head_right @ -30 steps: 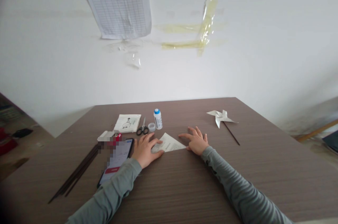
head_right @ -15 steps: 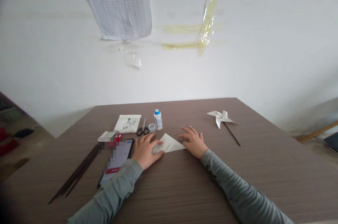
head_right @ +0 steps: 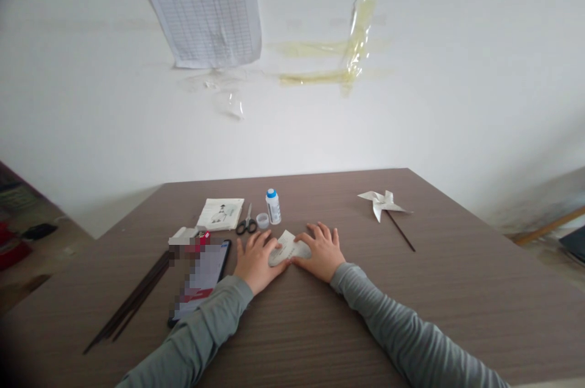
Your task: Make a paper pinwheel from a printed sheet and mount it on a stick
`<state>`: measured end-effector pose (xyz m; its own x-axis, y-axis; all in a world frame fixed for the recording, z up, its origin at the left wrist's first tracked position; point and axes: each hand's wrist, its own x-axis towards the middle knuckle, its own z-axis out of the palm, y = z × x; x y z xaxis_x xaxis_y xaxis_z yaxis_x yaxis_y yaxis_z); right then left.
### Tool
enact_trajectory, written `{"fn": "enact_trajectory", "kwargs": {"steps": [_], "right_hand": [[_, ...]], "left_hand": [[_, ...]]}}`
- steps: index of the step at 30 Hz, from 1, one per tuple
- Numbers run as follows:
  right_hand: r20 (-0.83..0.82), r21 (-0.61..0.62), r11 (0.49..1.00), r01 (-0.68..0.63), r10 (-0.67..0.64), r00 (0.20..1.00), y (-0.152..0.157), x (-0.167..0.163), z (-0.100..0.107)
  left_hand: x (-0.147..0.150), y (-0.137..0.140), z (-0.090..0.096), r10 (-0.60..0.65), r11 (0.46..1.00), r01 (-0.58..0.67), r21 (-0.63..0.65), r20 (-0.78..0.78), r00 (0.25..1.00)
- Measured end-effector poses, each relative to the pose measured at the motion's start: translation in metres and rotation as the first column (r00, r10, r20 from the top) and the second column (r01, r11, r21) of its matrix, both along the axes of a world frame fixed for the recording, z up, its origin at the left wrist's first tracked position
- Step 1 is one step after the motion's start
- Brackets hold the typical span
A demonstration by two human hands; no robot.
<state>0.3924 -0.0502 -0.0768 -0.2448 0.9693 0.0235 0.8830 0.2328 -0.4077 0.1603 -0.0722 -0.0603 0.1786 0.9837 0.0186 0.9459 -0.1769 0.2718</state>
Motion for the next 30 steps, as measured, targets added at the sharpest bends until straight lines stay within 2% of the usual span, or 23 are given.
{"fn": "enact_trajectory", "kwargs": {"steps": [7, 16, 20, 26, 30], "right_hand": [[0.008, -0.024, 0.999, 0.047, -0.047, 0.999, 0.0, -0.002, 0.003], [0.025, -0.155, 0.987, 0.03, -0.026, 0.999, 0.003, 0.012, 0.013], [0.018, -0.191, 0.981, 0.03, -0.027, 0.999, 0.004, 0.019, 0.017], [0.008, -0.201, 0.98, 0.01, -0.008, 1.0, 0.008, 0.038, 0.015], [-0.004, -0.212, 0.977, -0.013, 0.013, 1.0, 0.012, 0.051, 0.013]], "left_hand": [[0.001, 0.002, 0.016, 0.024, 0.996, -0.025, -0.085, -0.013, 1.0], [-0.012, 0.003, 0.031, 0.003, 0.991, -0.007, -0.136, -0.032, 0.999], [-0.024, 0.006, 0.026, -0.008, 0.992, 0.002, -0.13, -0.042, 0.999], [-0.041, 0.011, 0.004, 0.004, 0.998, -0.008, -0.067, -0.059, 0.998], [-0.054, 0.007, 0.005, -0.008, 0.999, 0.006, -0.049, -0.042, 0.999]]}}
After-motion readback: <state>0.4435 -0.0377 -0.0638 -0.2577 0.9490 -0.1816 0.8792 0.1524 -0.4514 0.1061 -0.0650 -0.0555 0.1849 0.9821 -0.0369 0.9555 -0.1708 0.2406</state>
